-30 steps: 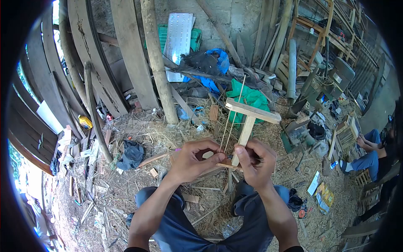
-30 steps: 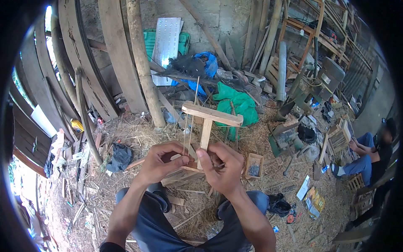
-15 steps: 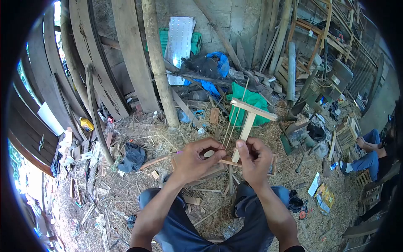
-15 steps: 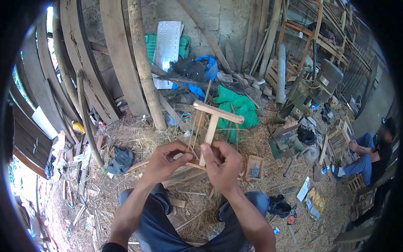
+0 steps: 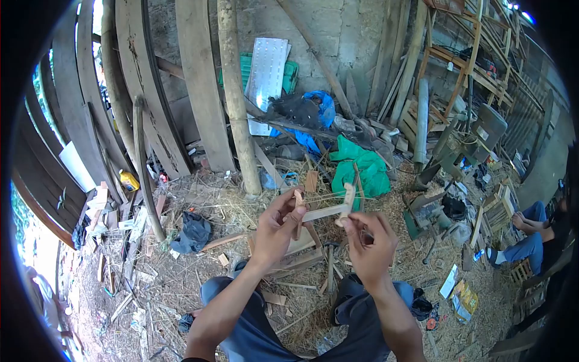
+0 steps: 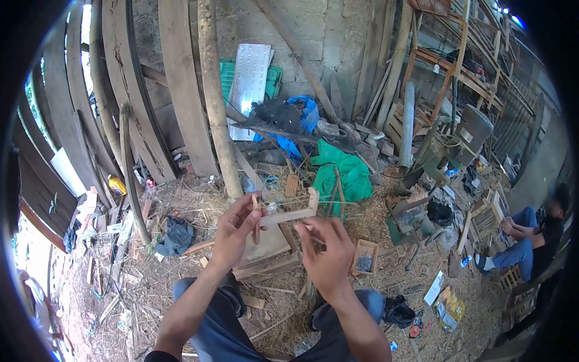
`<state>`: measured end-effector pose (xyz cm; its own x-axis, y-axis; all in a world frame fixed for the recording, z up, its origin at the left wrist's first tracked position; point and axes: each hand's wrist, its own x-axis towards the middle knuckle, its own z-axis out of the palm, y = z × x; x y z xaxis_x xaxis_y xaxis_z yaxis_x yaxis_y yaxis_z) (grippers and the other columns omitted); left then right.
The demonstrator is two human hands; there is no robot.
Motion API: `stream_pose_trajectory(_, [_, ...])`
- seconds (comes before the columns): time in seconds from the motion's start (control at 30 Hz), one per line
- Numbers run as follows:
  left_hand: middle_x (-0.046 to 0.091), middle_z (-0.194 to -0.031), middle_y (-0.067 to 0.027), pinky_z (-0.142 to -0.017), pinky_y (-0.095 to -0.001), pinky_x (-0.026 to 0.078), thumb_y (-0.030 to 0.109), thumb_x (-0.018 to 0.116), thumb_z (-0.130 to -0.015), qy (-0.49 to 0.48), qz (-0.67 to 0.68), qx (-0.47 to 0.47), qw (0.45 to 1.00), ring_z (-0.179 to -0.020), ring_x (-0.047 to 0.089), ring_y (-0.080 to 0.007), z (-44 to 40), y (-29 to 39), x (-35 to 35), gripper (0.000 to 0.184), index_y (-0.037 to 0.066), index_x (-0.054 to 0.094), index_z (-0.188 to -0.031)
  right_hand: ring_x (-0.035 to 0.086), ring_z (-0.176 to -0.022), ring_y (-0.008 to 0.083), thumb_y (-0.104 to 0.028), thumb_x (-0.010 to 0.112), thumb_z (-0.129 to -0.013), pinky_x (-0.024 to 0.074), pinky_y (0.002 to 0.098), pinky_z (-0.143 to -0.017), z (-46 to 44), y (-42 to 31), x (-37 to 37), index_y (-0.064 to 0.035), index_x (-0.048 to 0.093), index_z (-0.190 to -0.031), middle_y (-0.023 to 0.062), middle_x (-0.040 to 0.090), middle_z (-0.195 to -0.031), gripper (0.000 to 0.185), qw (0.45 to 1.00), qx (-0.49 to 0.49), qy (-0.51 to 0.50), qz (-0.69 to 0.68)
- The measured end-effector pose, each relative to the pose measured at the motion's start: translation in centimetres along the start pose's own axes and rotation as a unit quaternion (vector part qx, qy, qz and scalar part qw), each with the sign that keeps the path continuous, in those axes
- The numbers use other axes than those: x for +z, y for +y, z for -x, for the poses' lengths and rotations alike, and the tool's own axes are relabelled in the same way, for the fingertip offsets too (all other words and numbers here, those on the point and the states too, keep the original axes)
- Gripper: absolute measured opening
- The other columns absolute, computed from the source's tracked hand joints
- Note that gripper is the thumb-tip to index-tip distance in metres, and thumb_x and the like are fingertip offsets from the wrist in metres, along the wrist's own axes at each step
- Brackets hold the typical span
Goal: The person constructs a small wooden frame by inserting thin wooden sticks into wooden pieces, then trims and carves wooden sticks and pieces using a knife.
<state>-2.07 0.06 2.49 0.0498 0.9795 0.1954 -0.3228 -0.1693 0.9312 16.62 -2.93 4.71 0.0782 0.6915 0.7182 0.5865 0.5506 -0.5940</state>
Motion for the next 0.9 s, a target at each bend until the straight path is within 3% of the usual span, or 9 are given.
stream_pose_trajectory(0.03, [0.062,-0.107,-0.0089,-0.082,-0.0297,0.051,0.017,0.062,-0.092,-0.013,-0.033,-0.012,0.999,-0.098,0.061,-0.0156,0.1,0.2,0.0,0.043,-0.002,0.047,-0.129,0.060,-0.059,0.0156,-0.010,0.072,-0.082,0.0446,0.0289,-0.051,-0.1,0.2,0.3,-0.0059,0.068,-0.096,0.0079,0.060,-0.076,0.015,1.000,0.004,0.000,0.003])
stream_pose_trajectory(0.1, [0.063,-0.104,-0.0085,-0.077,-0.0279,0.051,0.017,0.062,-0.092,-0.032,-0.069,-0.030,0.997,-0.095,0.062,-0.0144,0.1,-0.1,0.1,0.044,-0.002,0.047,-0.129,0.062,-0.060,0.0195,-0.007,0.074,-0.078,0.0480,0.0310,-0.052,-0.2,0.8,0.9,-0.0071,0.068,-0.092,0.0065,0.061,-0.083,0.015,0.992,-0.120,0.034,0.017])
stream_pose_trajectory(0.17, [0.064,-0.101,-0.0079,-0.071,-0.0216,0.048,0.014,0.064,-0.091,-0.061,-0.074,0.002,0.995,-0.085,0.060,-0.0100,0.2,-0.6,0.4,0.043,-0.003,0.048,-0.127,0.063,-0.061,0.0202,-0.007,0.073,-0.078,0.0478,0.0316,-0.051,0.0,1.0,1.1,-0.0075,0.068,-0.091,0.0046,0.062,-0.084,0.014,0.993,-0.110,0.014,0.036])
stream_pose_trajectory(0.3, [0.064,-0.101,-0.0091,-0.072,-0.0234,0.050,0.013,0.065,-0.091,-0.097,-0.036,-0.020,0.994,-0.089,0.060,-0.0106,0.6,-0.3,1.0,0.043,-0.004,0.047,-0.127,0.064,-0.063,0.0213,-0.008,0.074,-0.076,0.0478,0.0317,-0.050,0.4,2.2,1.7,-0.0091,0.068,-0.091,0.0036,0.062,-0.086,0.016,0.992,-0.120,0.002,0.032])
stream_pose_trajectory(0.47, [0.063,-0.101,-0.0088,-0.075,-0.0258,0.051,0.014,0.063,-0.091,-0.100,0.129,-0.122,0.979,-0.092,0.061,-0.0137,0.4,-1.0,0.6,0.042,-0.004,0.046,-0.125,0.065,-0.067,0.0202,-0.002,0.069,-0.069,0.0492,0.0309,-0.052,0.0,1.9,0.5,-0.0090,0.067,-0.094,0.0037,0.063,-0.091,0.027,0.979,-0.175,-0.033,0.098])
stream_pose_trajectory(0.6, [0.061,-0.104,-0.0097,-0.078,-0.0266,0.051,0.010,0.062,-0.091,-0.095,0.155,-0.178,0.967,-0.094,0.061,-0.0151,0.4,-0.2,0.3,0.039,-0.004,0.047,-0.124,0.066,-0.067,0.0196,-0.002,0.067,-0.066,0.0497,0.0304,-0.052,0.0,1.8,0.7,-0.0092,0.067,-0.097,0.0043,0.063,-0.093,0.031,0.968,-0.219,-0.024,0.120])
stream_pose_trajectory(0.67, [0.060,-0.108,-0.0112,-0.078,-0.0267,0.051,0.008,0.062,-0.090,-0.138,0.084,-0.101,0.982,-0.095,0.060,-0.0162,0.4,-0.3,0.5,0.038,-0.005,0.049,-0.124,0.066,-0.067,0.0203,-0.003,0.069,-0.068,0.0499,0.0305,-0.053,0.0,1.6,0.9,-0.0084,0.067,-0.095,0.0049,0.063,-0.093,0.027,0.969,-0.216,-0.010,0.117])
stream_pose_trajectory(0.77, [0.062,-0.108,-0.0133,-0.075,-0.0279,0.052,0.007,0.062,-0.089,-0.105,-0.024,-0.038,0.993,-0.093,0.061,-0.0172,0.3,0.3,1.0,0.036,-0.006,0.053,-0.122,0.066,-0.066,0.0207,-0.003,0.069,-0.072,0.0496,0.0306,-0.052,0.1,1.5,0.9,-0.0076,0.067,-0.093,0.0054,0.063,-0.092,0.022,0.981,-0.171,-0.011,0.087])
stream_pose_trajectory(0.9, [0.064,-0.107,-0.0145,-0.071,-0.0289,0.052,0.008,0.063,-0.089,-0.080,-0.085,-0.015,0.993,-0.090,0.062,-0.0167,0.1,0.0,1.1,0.034,-0.005,0.057,-0.120,0.065,-0.064,0.0213,-0.004,0.070,-0.075,0.0487,0.0310,-0.051,0.6,0.8,1.4,-0.0074,0.067,-0.092,0.0047,0.062,-0.089,0.017,0.987,-0.130,-0.011,0.097])
